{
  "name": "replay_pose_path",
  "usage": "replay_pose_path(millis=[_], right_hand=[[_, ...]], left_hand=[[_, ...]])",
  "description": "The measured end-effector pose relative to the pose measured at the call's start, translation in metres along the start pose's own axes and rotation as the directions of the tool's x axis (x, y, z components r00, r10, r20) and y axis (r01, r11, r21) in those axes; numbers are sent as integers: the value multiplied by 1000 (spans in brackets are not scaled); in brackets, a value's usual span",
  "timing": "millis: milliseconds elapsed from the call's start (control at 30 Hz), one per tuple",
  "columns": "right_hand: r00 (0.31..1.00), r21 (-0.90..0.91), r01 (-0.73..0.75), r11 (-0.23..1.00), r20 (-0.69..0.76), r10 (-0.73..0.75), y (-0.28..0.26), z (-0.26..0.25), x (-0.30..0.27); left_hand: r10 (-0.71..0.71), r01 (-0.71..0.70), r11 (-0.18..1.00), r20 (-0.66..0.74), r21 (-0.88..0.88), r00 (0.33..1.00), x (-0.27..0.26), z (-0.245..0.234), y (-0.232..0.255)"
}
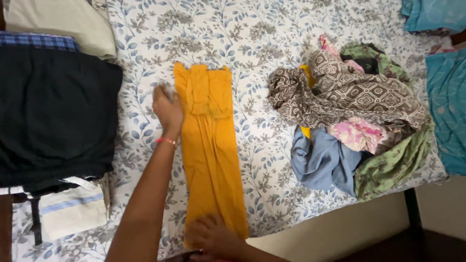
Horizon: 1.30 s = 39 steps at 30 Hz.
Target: The person folds a yellow t-shirt and a pair of patterned shorts on a bed, placing them onto a stack of folded items.
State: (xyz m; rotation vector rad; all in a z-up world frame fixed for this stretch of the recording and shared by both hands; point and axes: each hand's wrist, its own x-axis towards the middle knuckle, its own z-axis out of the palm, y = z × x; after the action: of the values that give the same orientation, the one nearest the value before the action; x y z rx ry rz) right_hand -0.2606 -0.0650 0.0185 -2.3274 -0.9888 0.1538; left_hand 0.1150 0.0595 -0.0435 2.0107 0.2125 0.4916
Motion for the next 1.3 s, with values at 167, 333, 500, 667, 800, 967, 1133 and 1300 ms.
replay_pose_path(millis=[167,333,500,667,800,967,1133,1300], right_hand=[[998,-16,-50,999,-30,49,6,5,-16],[994,91,-16,996,107,6,0,-10,-11],[970,98,-63,993,238,38,-10,-21,-8],[975,244,-207,948,130,179,1,-47,-41],[985,-51,-112,992,123,117,6,-67,-63],[987,-330,70,941,159,-18,15,-40,-79],[999,-249,43,968,39,-34,27,-24,-69],[718,278,-678,681,449,532,48,-65,-36]], left_hand=[[-121,140,987,197,-85,973,-12,-4,-25],[-50,48,999,142,16,989,14,16,-44],[-59,58,998,149,12,987,9,3,-19],[454,-457,883,56,108,889,-67,-57,10],[520,-362,853,676,-376,521,-185,-148,19],[537,-480,754,841,-448,58,-257,-230,28],[560,-707,616,825,-346,84,-278,-226,3],[255,-187,962,896,-198,364,-274,-206,-1]])
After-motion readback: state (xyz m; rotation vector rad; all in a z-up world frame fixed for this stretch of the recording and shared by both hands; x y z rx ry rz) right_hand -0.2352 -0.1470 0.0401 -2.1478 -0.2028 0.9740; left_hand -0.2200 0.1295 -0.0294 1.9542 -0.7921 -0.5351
